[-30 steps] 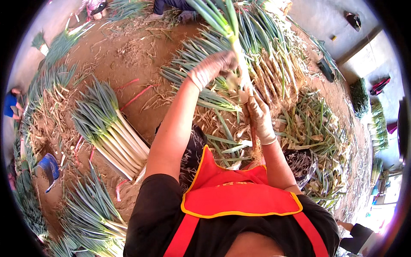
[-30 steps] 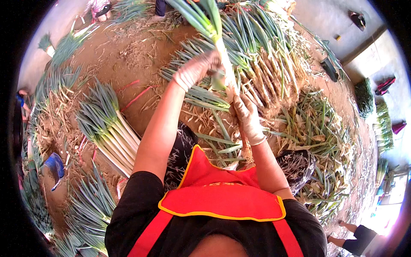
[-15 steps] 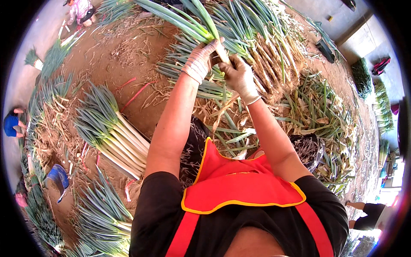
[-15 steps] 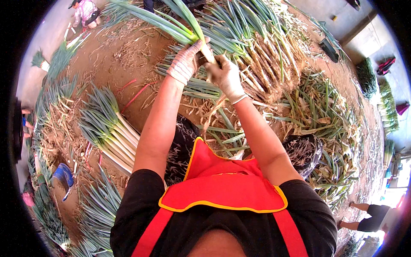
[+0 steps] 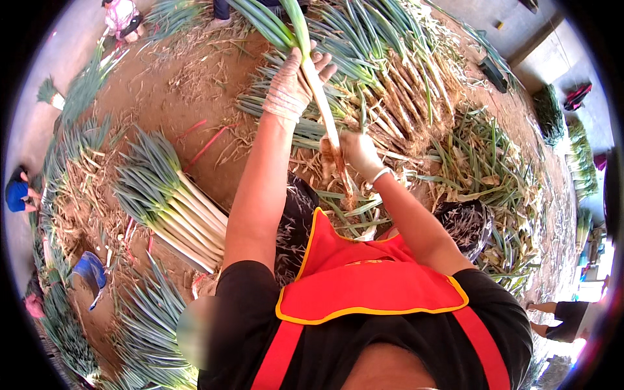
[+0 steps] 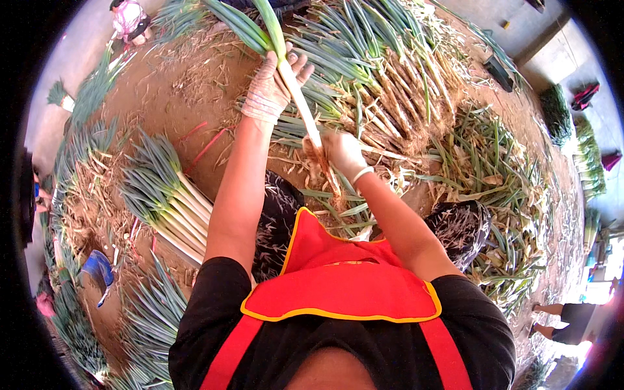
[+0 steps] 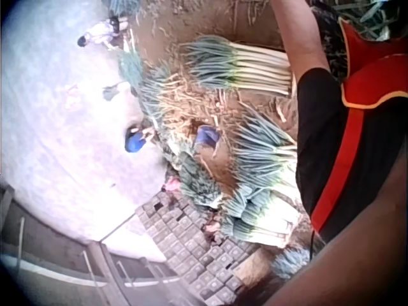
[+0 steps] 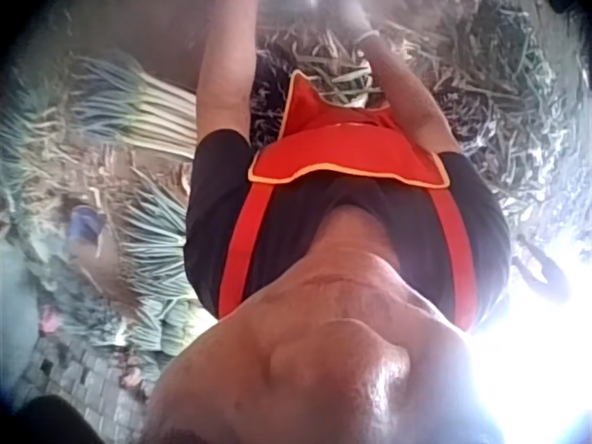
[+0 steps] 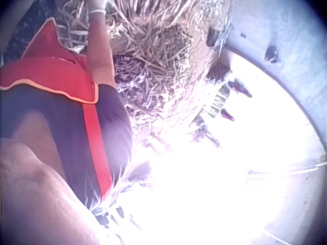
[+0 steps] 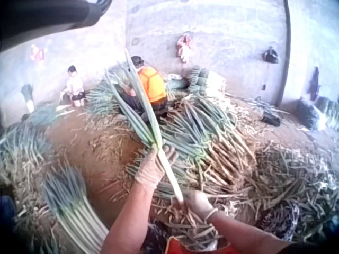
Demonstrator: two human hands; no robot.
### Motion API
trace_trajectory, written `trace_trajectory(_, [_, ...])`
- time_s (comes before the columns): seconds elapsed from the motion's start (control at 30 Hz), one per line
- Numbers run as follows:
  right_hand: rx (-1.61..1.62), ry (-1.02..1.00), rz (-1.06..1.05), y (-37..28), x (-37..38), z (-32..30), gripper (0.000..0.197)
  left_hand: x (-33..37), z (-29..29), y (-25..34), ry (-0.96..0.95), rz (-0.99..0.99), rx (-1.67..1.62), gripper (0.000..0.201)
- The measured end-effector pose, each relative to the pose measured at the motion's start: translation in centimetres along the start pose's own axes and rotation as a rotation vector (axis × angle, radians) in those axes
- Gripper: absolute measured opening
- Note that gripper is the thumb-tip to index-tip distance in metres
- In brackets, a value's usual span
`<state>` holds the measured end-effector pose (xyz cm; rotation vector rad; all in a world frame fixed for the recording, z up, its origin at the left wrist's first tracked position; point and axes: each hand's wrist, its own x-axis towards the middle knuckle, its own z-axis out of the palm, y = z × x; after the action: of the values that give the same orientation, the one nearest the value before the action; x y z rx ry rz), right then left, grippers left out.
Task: The person peels and cleans green onions by hand, removing the outer layers and debris before placing them into a crate.
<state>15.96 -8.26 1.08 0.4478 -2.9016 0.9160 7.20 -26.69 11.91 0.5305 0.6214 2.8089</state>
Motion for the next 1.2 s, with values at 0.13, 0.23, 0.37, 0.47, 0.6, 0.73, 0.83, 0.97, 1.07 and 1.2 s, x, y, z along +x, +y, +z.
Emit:
trace_trajectory(0.13, [-0.438, -0.368, 0.041, 6.6, -11.6, 7.4, 0.017, -0.1, -3.2, 2.2, 0.011, -0.04, -0.074, 0.047])
trace_trajectory(0.23, [-0.505, -0.847, 0.277, 15.0, -18.0, 10.0, 0.038, 0.4, -3.5, 3.0, -0.001, -0.067, -0.172, 0.047])
trace_trajectory(0.37, [-0.362, -0.481, 0.208, 15.4, -11.2, 7.1, 0.026, 0.7, -4.2, 2.6, -0.035, -0.103, -0.198, 0.048])
trace_trajectory(0.47, [0.491, -0.121, 0.074, 6.4, -1.1, 2.0, 0.033, 1.3, -4.4, 2.2, 0.03, -0.136, -0.218, 0.054])
trace_trajectory(0.6, [1.374, -0.405, 0.139, -4.5, 1.6, -2.5, 0.04, 1.6, -5.9, 2.4, 0.116, -0.127, -0.243, 0.058])
trace_trajectory(0.73, [1.226, -0.493, 0.343, -2.9, -2.0, -0.7, 0.035, 0.8, -8.1, 4.9, 0.19, -0.027, -0.268, 0.059])
trace_trajectory(0.83, [0.189, -0.358, 0.072, 9.4, -9.4, 7.3, 0.032, 0.8, -9.0, 6.4, 0.391, 0.148, -0.1, 0.054])
trace_trajectory(0.97, [-0.277, -0.658, 0.166, 14.7, -18.5, 8.4, 0.033, 0.0, -7.9, 4.7, 0.478, 0.058, 0.151, 0.035])
trace_trajectory(1.07, [-0.235, -0.706, 0.174, 13.7, -13.2, 6.7, 0.03, 0.6, -8.5, 5.3, 0.37, 0.126, 0.166, 0.032])
trace_trajectory(1.2, [0.043, -0.152, 0.145, 5.2, -2.1, 0.4, 0.024, 0.8, -6.2, 2.5, 0.337, 0.033, 0.095, 0.036])
